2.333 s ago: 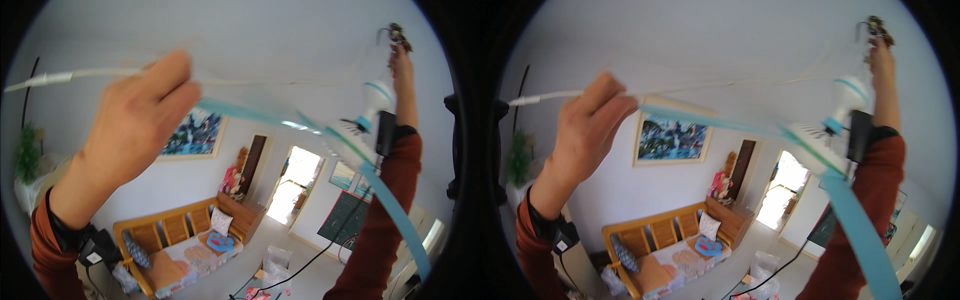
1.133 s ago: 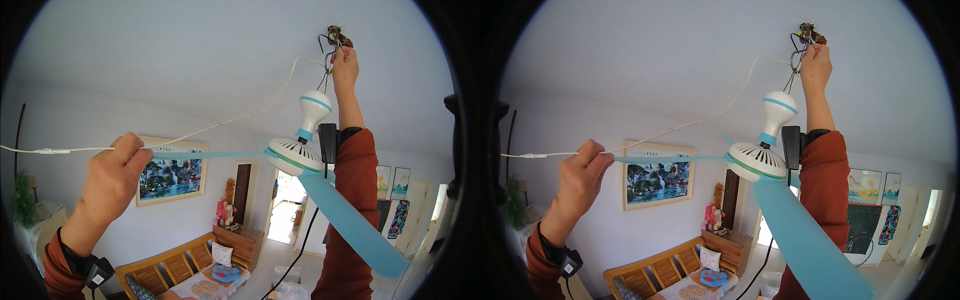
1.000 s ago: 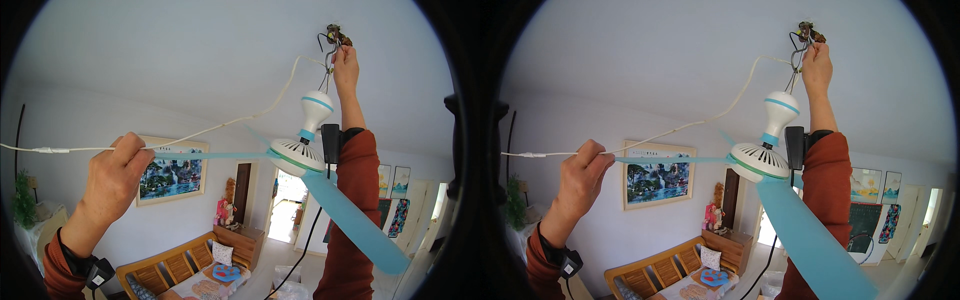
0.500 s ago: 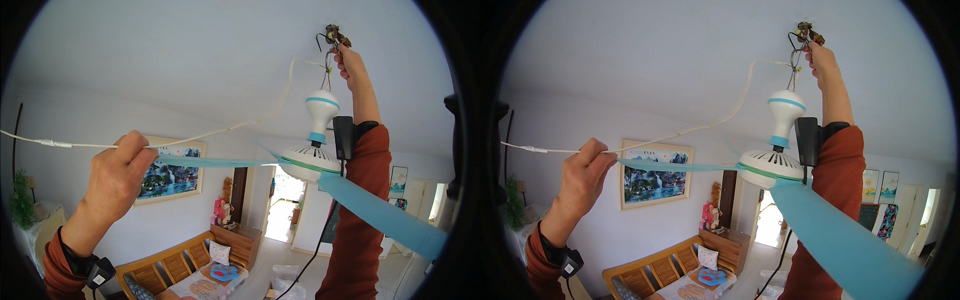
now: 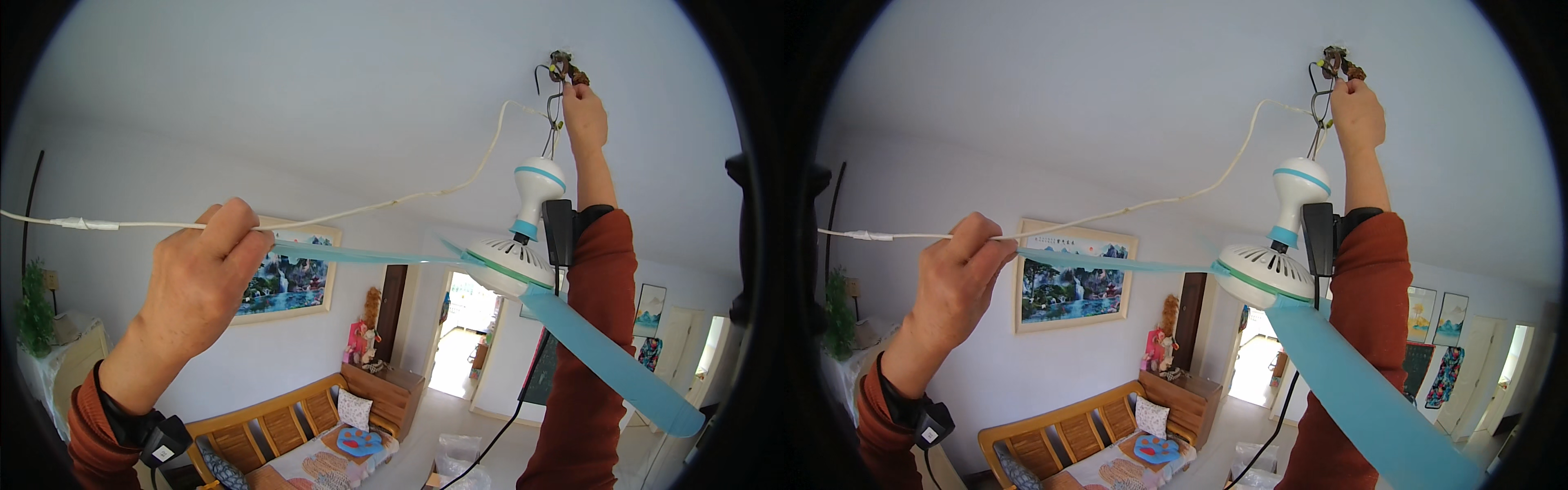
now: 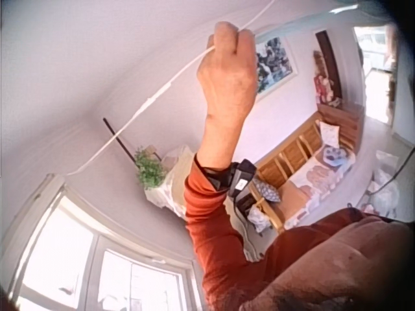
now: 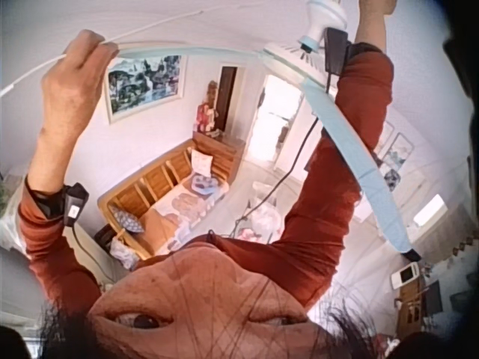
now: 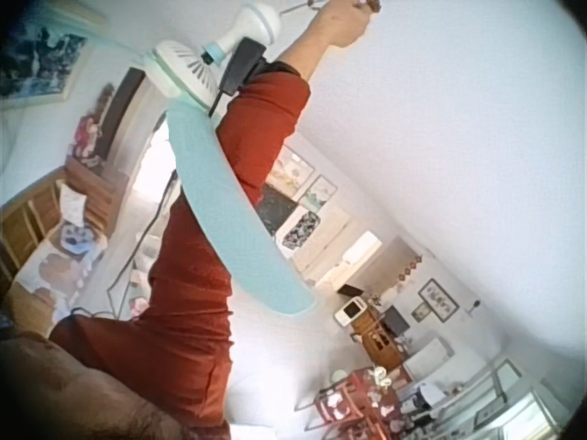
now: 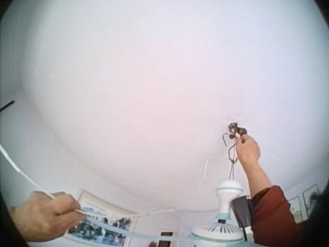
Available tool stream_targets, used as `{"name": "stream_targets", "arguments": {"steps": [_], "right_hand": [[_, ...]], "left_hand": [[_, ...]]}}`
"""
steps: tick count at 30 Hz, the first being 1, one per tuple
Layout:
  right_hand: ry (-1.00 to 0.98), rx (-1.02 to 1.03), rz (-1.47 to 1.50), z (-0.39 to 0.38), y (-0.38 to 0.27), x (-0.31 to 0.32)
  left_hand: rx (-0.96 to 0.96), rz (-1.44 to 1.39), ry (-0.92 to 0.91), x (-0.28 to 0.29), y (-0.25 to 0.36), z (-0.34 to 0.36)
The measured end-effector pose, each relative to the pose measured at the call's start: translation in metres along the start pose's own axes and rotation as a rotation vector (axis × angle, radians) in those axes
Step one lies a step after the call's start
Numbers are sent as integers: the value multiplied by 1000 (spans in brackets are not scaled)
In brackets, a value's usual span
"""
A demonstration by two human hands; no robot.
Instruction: The person stands on a chair and connects the ceiling fan's power cord to the ceiling wiring. They use pliers to strip and twist wires, then secure the fan to the ceiling mount. The fan is left hanging and operational at the end.
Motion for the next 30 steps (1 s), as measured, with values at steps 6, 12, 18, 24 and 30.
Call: {"name": "stream_targets", "arguments": {"steps": [6, 12, 18, 24, 30], "right_hand": [[-352, -474, 598, -36, 27, -2], [-632, -540, 877, -67, 6, -7], [-696, -527, 891, -72, -8, -11], [-560, -392, 594, -69, -7, -4], [-539, -459, 634, -75, -1, 3]], "left_hand": [[7, -36, -41, -8, 7, -7], [51, -94, -23, -21, 2, -15], [51, -55, 45, -3, 6, -14], [156, -96, 23, -2, -9, -28], [255, -135, -47, -10, -28, -41]]}}
Point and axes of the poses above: each hand's wrist, its own z-axis towards the middle knuckle, its own x-axis out of the back of the hand, y = z × x, the point moved 8 cm from there along z, towards the middle knuckle, and after that the axes turned 10 degrees about y, right-handed, at the moved point
